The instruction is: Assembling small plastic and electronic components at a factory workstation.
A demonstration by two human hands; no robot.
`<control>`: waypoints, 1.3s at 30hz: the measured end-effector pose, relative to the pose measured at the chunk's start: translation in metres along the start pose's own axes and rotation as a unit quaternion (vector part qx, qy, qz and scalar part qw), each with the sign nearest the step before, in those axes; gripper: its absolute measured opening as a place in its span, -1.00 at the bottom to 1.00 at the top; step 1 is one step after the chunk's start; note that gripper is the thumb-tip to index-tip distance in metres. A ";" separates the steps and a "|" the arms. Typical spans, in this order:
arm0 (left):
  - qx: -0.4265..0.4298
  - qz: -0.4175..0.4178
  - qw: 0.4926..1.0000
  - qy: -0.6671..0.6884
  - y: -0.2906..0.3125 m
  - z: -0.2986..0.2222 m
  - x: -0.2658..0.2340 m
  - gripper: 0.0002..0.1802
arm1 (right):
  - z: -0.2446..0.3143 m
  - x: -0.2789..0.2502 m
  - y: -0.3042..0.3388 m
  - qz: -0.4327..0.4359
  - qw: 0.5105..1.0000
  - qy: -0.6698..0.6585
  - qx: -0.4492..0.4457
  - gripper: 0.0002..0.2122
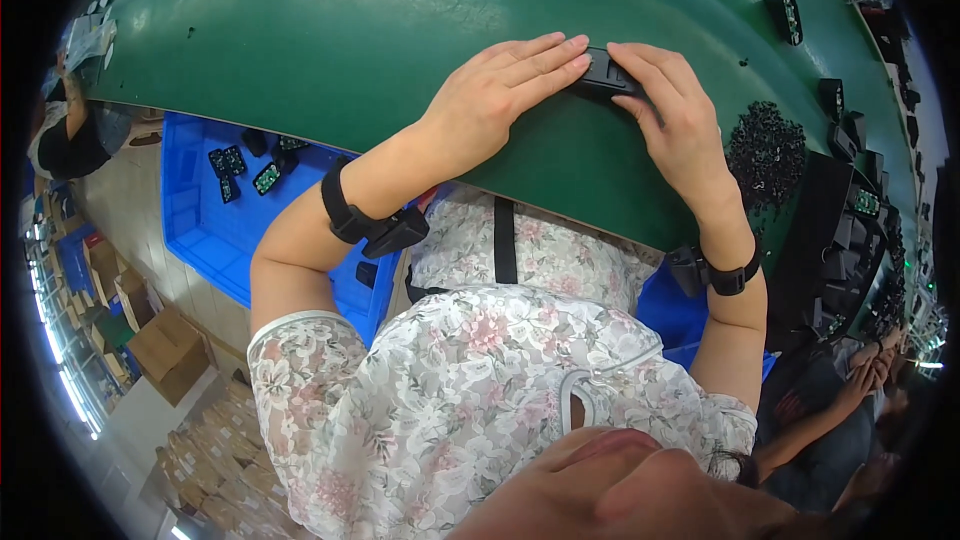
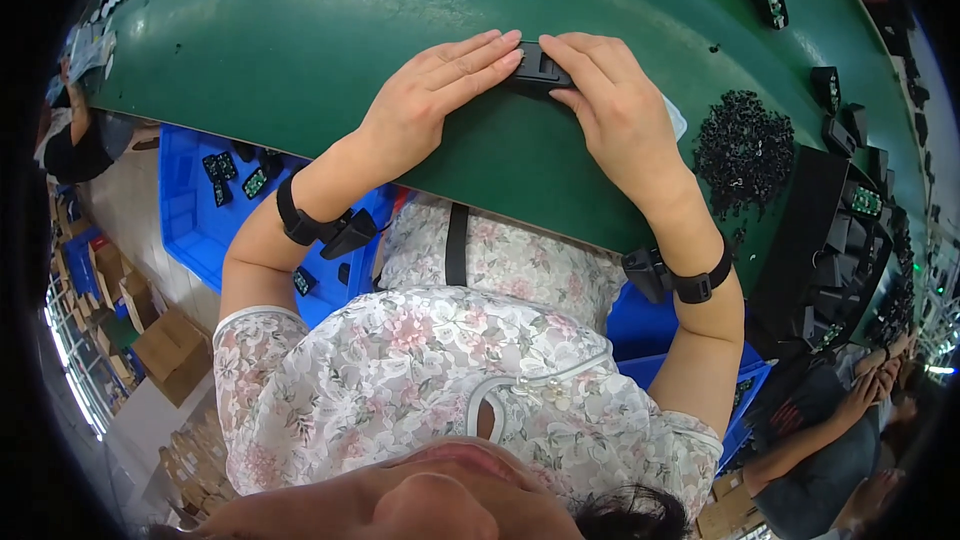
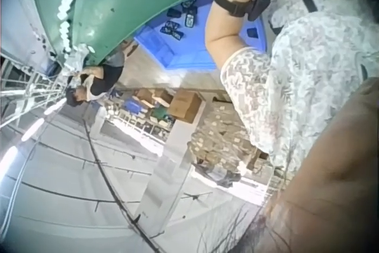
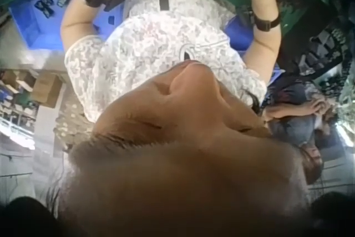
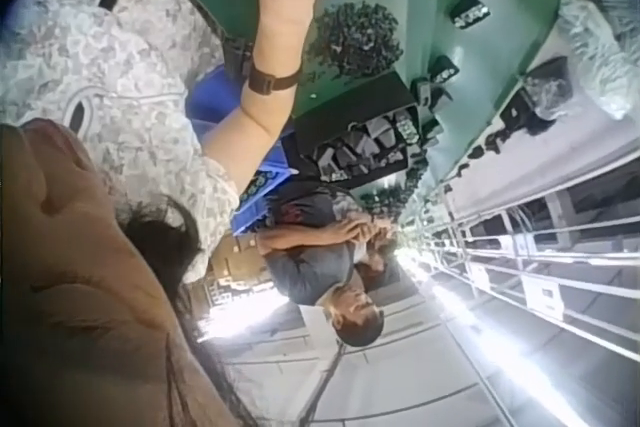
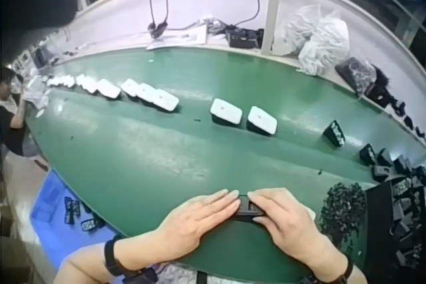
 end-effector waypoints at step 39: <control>-0.199 -0.066 0.916 0.343 -0.066 0.019 0.047 -0.75 | -0.179 -0.074 -0.090 0.032 0.937 -0.229 0.262 -0.80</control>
Point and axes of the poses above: each hand's wrist, its own y-axis away from the middle knuckle, its own x-axis out of the palm, z = x × y, the point moved 6 cm from there along -y, towards the middle knuckle, and after that the axes turned 5 degrees about -y, right-handed, at the moved point
